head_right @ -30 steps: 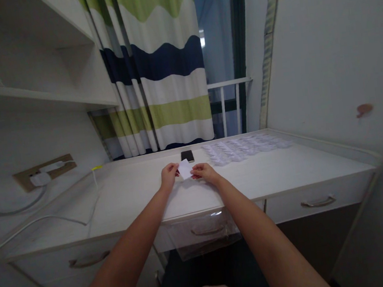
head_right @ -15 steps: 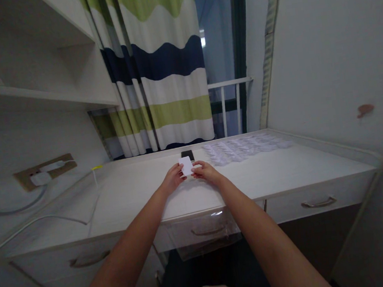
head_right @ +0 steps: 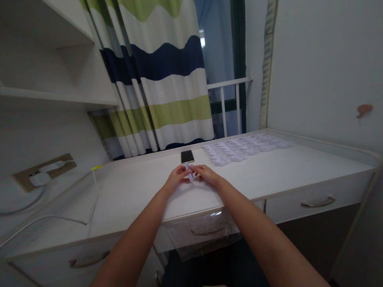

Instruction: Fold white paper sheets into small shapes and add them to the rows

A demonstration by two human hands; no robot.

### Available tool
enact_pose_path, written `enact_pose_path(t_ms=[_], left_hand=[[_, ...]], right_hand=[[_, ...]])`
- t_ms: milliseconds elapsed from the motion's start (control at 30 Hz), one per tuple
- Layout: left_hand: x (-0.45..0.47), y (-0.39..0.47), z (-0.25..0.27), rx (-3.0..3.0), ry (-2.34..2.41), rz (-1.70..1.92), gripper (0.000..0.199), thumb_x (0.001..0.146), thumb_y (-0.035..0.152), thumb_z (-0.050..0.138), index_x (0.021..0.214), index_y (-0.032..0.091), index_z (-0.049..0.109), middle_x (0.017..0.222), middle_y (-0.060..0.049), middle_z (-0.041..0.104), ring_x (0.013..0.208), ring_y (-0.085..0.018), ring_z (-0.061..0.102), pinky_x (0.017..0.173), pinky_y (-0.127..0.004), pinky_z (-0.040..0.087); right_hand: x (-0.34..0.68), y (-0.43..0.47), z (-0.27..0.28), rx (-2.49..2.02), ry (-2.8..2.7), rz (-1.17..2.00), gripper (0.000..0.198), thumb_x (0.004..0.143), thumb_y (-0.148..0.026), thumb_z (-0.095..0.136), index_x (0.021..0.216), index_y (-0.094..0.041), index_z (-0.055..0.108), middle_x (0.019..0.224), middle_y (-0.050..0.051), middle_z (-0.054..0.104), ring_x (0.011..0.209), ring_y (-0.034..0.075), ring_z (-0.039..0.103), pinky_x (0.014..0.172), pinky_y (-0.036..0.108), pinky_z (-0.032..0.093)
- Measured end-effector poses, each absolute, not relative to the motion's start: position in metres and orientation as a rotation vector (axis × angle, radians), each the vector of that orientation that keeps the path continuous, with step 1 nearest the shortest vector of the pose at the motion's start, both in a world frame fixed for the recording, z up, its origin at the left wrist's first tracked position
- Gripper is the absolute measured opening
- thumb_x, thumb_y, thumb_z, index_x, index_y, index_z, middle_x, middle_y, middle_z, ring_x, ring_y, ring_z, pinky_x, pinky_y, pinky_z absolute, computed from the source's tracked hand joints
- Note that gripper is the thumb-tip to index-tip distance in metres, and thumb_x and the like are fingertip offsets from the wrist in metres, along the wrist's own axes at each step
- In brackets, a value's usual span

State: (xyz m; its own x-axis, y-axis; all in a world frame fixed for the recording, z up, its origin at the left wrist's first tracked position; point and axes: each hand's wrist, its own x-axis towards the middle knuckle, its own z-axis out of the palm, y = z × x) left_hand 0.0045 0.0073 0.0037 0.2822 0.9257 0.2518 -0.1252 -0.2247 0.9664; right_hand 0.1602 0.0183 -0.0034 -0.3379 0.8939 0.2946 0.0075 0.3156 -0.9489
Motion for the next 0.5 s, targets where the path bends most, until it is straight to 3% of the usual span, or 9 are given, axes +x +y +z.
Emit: enact_pose_path(t_ms=[267,400,500], left_hand=[[0.006,0.012,0.000,1.524,0.846,1.220,0.031,0.054,0.029,0.071,0.074,0.014,0.053,0.076,-0.002,0.057,0.068,-0.012,0.055,0.056,-0.023,0.047],[0.005,0.011,0.003,1.446,0.896,1.271,0.025,0.058,0.018,0.060,0.082,0.015,0.054,0.075,-0.001,0.058,0.065,-0.012,0.054,0.053,-0.022,0.044],[0.004,0.011,0.003,1.430,0.940,1.335,0.027,0.057,0.011,0.051,0.084,0.016,0.053,0.070,0.001,0.055,0.060,-0.011,0.051,0.050,-0.020,0.041]], right_hand=[[0.159,0.019,-0.003,-0.875,-1.577,1.191,0.042,0.066,-0.055,0.058,0.067,-0.013,0.062,0.060,0.002,0.056,0.053,0.010,0.048,0.048,0.020,0.036],[0.158,0.025,-0.005,-0.892,-1.401,1.250,0.034,0.072,-0.049,0.052,0.068,-0.016,0.058,0.061,0.002,0.057,0.058,0.013,0.052,0.055,0.024,0.042],[0.158,0.031,-0.007,-0.947,-1.387,1.182,0.025,0.070,-0.040,0.053,0.064,-0.016,0.055,0.055,0.000,0.054,0.053,0.012,0.048,0.052,0.023,0.040]])
